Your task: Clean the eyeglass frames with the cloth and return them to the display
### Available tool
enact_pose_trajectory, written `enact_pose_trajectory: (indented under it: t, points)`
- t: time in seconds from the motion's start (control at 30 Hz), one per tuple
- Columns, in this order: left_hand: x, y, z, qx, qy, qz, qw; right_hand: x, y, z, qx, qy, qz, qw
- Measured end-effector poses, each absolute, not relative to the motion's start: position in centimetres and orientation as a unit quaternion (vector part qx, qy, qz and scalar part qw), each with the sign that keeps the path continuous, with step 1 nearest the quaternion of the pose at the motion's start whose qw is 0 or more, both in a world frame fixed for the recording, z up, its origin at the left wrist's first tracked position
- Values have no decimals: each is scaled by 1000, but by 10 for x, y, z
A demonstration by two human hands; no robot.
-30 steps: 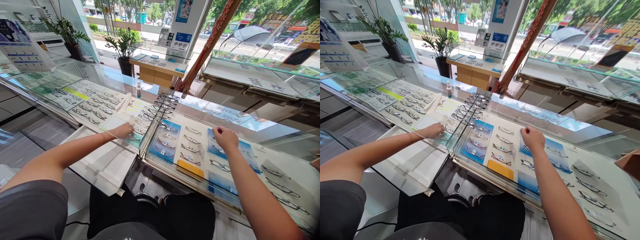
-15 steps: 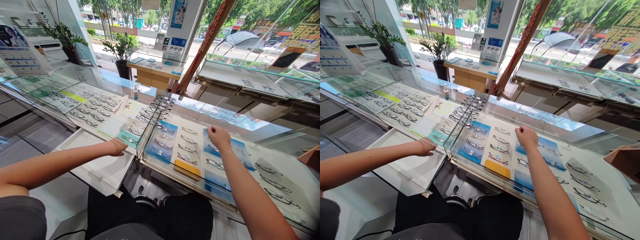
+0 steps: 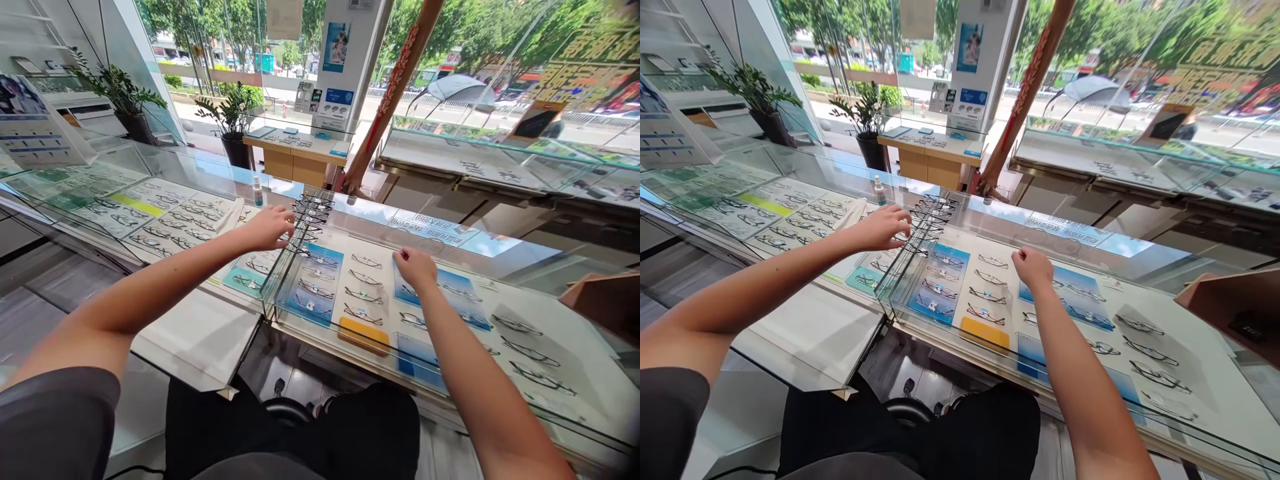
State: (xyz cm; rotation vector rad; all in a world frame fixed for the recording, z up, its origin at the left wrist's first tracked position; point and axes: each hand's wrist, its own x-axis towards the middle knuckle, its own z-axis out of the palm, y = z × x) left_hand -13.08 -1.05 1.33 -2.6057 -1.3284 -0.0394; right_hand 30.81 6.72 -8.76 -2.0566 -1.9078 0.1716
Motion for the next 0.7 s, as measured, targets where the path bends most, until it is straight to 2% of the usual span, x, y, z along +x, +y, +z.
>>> enact_pose_trajectory:
  t: [0.17,0.4,0.53,0.7]
  points:
    - [-132,30,-6,-896,-439,31,56,310,70,-90,-711,-681,59,168]
    - [-125,47,-17,-905,-424,24,23,309,70,-90,-705,-687,63,166]
    - [-119,44,-14,-889,-455,43,15,310,70,-90,-706,-684,69,170]
    - [-129,11,2,-873,-480,68,-52,312,70,-92,-699,-689,78,176]
